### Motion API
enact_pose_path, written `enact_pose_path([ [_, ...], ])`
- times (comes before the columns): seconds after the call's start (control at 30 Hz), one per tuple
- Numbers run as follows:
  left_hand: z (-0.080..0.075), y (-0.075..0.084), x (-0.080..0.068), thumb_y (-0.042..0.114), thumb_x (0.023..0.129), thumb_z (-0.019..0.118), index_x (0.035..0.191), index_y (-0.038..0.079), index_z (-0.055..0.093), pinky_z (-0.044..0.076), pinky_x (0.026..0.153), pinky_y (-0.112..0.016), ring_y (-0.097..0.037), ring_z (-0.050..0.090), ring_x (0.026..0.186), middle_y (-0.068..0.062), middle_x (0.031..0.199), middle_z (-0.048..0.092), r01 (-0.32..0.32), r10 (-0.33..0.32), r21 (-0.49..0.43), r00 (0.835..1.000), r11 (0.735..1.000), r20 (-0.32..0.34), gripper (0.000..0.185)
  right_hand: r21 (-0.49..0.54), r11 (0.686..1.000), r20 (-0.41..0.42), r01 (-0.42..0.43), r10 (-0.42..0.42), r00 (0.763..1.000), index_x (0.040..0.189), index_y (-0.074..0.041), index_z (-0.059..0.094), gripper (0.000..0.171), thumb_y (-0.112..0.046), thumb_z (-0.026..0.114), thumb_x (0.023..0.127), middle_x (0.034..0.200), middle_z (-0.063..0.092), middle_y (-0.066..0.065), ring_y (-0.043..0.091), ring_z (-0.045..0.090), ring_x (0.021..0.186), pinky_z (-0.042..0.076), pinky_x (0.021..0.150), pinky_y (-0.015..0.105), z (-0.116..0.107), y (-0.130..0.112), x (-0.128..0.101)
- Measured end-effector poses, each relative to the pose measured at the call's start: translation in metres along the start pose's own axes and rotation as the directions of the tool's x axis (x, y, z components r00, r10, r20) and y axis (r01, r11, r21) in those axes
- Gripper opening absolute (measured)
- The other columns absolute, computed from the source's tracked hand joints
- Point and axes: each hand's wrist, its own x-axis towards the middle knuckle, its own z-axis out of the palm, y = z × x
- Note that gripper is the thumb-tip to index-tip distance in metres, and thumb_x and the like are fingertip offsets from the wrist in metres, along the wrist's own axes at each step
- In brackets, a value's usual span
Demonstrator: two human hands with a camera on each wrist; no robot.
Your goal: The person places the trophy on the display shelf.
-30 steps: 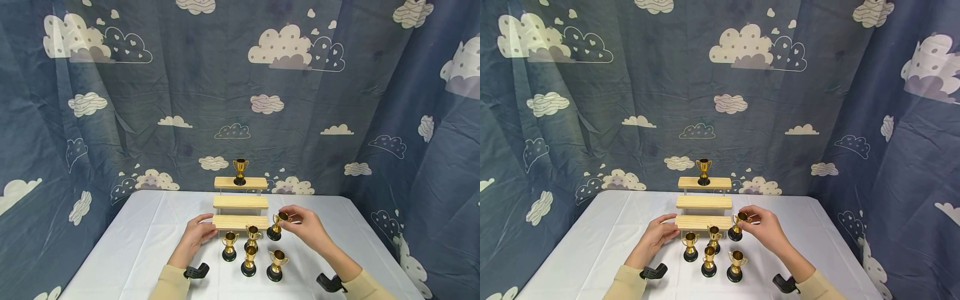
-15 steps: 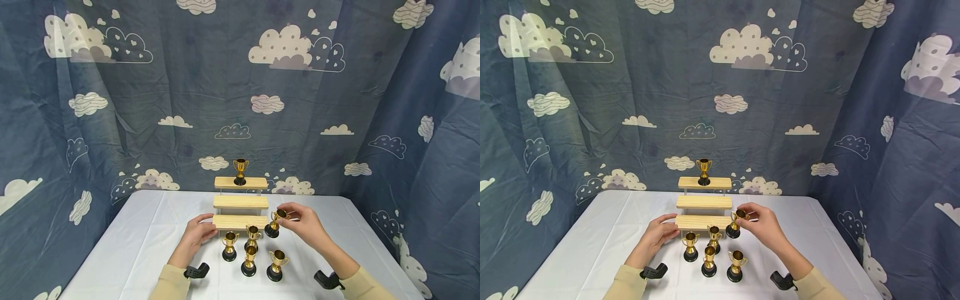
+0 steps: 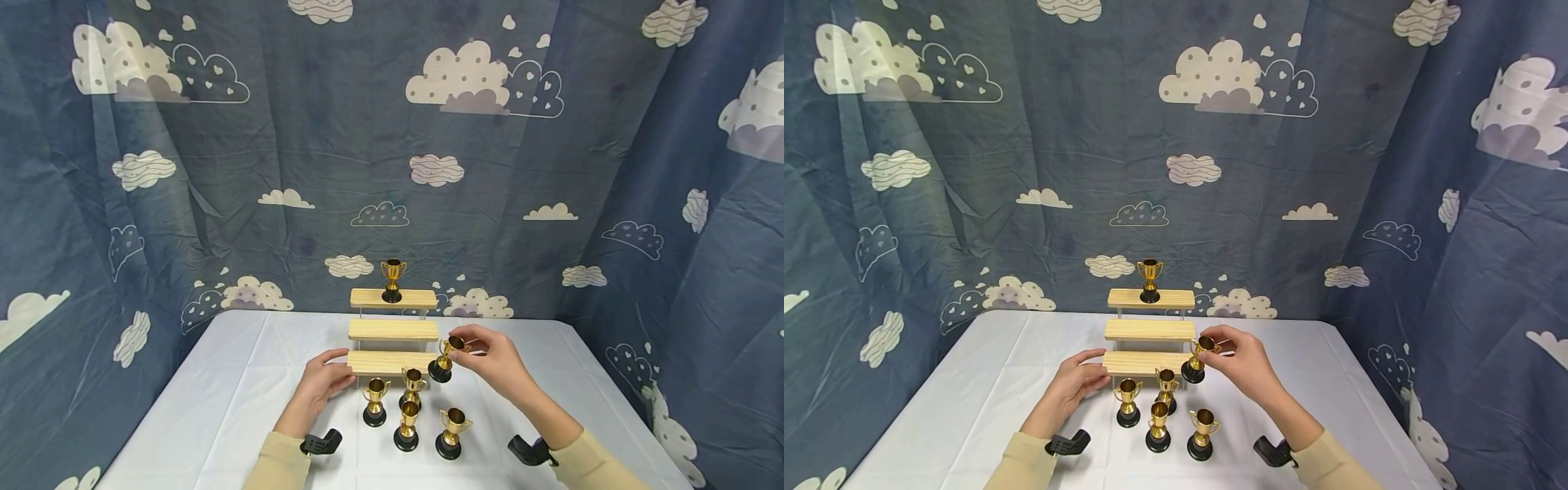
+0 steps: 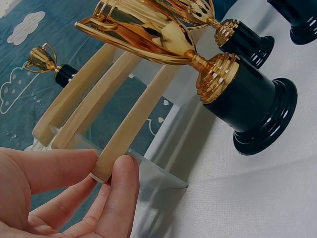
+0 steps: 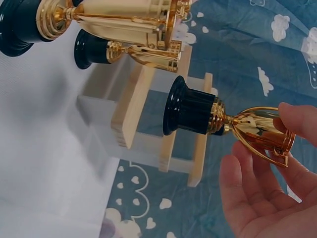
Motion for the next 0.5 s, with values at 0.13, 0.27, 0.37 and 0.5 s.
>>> enact_pose_path([
  [0.13,0.0,-0.0001,0.0,-0.012,0.082,0.069,0.136,-0.004,0.056,0.062,0.082,-0.037,-0.022,0.07,0.08,-0.02,0.101,0.064,0.001,-0.001,-0.001,1.0,1.0,0.0,0.056,-0.001,1.0,-0.002,0.002,-0.002,1.0,0.118,-0.025,0.071,0.037,-0.024,0.084,0.083,0.107,0.07,0.0,0.023,0.068,0.095,0.062,0.074,0.032,0.0004,-0.0026,0.0011],
  [0.27,0.0003,-0.0001,0.0003,-0.012,0.082,0.07,0.136,-0.004,0.056,0.062,0.082,-0.037,-0.022,0.07,0.08,-0.02,0.101,0.064,-0.002,0.002,0.002,1.0,1.0,0.0,0.056,-0.003,1.0,-0.002,0.002,-0.002,1.0,0.118,-0.024,0.071,0.038,-0.024,0.084,0.083,0.108,0.07,0.0,0.022,0.068,0.095,0.062,0.075,0.033,0.0004,-0.0051,0.0027],
  [0.37,0.0006,-0.0002,0.0005,-0.012,0.082,0.07,0.136,-0.004,0.057,0.062,0.082,-0.037,-0.023,0.071,0.08,-0.021,0.101,0.064,-0.005,0.005,0.007,1.0,1.0,-0.004,0.056,-0.003,1.0,-0.004,0.006,-0.006,1.0,0.119,-0.024,0.071,0.038,-0.024,0.084,0.083,0.107,0.07,0.0,0.021,0.068,0.095,0.062,0.075,0.034,-0.0001,-0.0071,0.004],
  [0.5,0.0007,0.0001,-0.0004,-0.012,0.082,0.07,0.136,-0.005,0.056,0.062,0.083,-0.037,-0.022,0.071,0.08,-0.02,0.1,0.064,-0.006,0.006,0.002,1.0,1.0,-0.003,0.056,-0.007,1.0,-0.005,0.014,-0.014,1.0,0.119,-0.023,0.071,0.038,-0.024,0.084,0.083,0.107,0.07,-0.001,0.02,0.068,0.094,0.062,0.074,0.034,-0.0008,-0.0096,0.0051],
])
